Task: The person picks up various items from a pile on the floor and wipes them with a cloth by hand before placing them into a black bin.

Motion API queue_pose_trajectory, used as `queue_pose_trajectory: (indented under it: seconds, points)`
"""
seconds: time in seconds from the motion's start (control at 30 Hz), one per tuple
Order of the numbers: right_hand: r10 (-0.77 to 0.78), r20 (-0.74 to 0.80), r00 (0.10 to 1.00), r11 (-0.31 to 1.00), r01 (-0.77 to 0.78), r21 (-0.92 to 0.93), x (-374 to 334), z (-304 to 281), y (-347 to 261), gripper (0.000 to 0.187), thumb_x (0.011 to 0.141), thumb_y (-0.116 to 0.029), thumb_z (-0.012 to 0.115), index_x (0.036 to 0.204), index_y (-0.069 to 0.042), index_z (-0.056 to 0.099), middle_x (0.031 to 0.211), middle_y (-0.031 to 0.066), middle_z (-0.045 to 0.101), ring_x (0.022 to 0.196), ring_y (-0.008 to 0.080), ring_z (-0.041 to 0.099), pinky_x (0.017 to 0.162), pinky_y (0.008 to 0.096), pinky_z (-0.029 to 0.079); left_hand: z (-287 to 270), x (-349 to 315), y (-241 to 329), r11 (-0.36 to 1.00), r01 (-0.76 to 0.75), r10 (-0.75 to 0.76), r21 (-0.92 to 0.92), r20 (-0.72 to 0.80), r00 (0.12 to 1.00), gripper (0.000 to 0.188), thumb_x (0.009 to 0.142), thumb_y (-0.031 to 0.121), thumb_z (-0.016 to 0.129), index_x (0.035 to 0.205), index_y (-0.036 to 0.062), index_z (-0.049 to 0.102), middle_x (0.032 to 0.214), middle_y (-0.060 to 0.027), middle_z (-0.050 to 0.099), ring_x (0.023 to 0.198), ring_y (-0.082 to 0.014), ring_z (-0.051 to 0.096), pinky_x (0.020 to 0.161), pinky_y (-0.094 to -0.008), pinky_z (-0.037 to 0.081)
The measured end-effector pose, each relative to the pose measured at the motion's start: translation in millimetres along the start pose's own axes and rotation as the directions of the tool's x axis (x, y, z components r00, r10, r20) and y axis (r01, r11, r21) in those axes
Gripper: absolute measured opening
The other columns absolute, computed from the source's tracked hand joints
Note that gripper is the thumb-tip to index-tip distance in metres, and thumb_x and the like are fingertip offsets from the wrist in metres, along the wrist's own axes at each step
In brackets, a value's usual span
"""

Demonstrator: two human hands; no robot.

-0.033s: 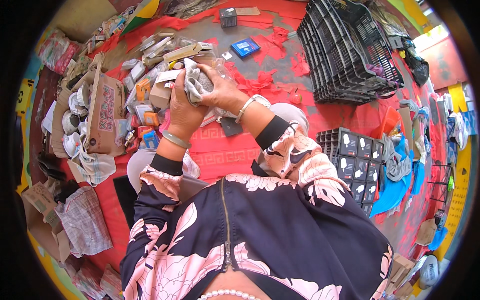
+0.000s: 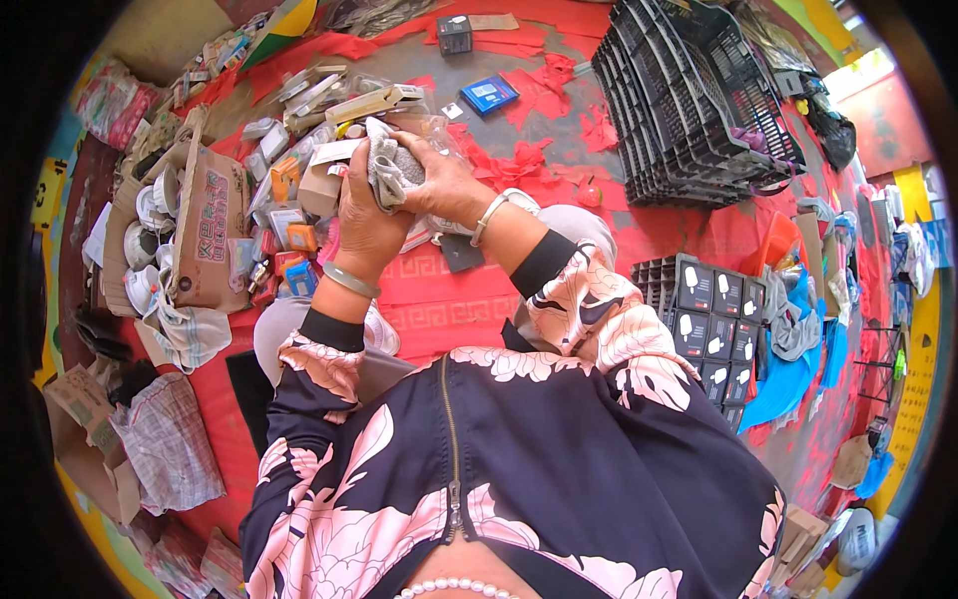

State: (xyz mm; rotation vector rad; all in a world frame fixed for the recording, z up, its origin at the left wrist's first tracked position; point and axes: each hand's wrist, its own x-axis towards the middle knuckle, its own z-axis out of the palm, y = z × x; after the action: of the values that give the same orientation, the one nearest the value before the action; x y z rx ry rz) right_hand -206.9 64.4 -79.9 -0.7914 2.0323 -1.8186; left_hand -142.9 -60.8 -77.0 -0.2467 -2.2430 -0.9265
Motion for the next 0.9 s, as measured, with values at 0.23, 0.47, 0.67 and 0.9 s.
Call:
queue_pose_trajectory:
  seconds: [0.23,0.47,0.67,0.9]
  points:
    - [-0.086,-0.190,0.978,0.985,0.054,-0.167,-5.5,12.3,-0.3,0.058,0.072,-0.038,0.063,0.120,-0.007,0.050,0.105,0.0183,0.059,0.098,0.0307,0.057,0.083,0.0338,0.044,4.3,-4.7,-7.3,0.989,0.026,-0.020,-0.149,0.038,0.999,0.105,0.061,0.011,0.075,0.139,0.0030,0.006,0.106,-0.0188,0.056,0.090,-0.0373,0.056,0.079,-0.0418,0.044]
    - [0.036,-0.316,0.948,0.928,0.085,0.363,10.5,-1.2,31.2,0.028,0.087,-0.026,0.054,0.102,-0.003,0.059,0.088,0.0027,0.063,0.078,0.0057,0.056,0.068,0.0228,0.047,6.6,-4.4,9.2,0.994,0.010,0.003,-0.113,0.117,0.993,0.110,0.060,0.019,0.079,0.140,0.0030,0.005,0.111,-0.0190,0.054,0.097,-0.0354,0.053,0.084,-0.0416,0.042]
    - [0.315,-0.217,0.924,0.686,-0.063,0.725,6.8,-14.1,27.1,0.024,0.085,-0.021,0.061,0.101,-0.004,0.059,0.090,0.0058,0.062,0.077,0.0147,0.060,0.067,0.0298,0.051,-2.7,-7.4,15.8,0.961,0.006,0.002,-0.276,0.029,1.000,0.102,0.059,0.016,0.080,0.138,0.0028,0.016,0.112,-0.0179,0.054,0.099,-0.0332,0.054,0.085,-0.0402,0.043]
    - [0.482,-0.204,0.852,0.654,-0.195,0.731,13.4,-55.7,61.6,0.028,0.084,-0.028,0.060,0.097,-0.003,0.058,0.088,0.0069,0.062,0.078,0.0189,0.061,0.068,0.0356,0.051,-140.4,-25.3,-15.0,0.920,0.152,-0.321,-0.362,-0.467,0.824,0.063,0.073,0.010,0.072,0.126,-0.0017,0.040,0.113,-0.0104,0.054,0.097,-0.0182,0.054,0.083,-0.0286,0.045]
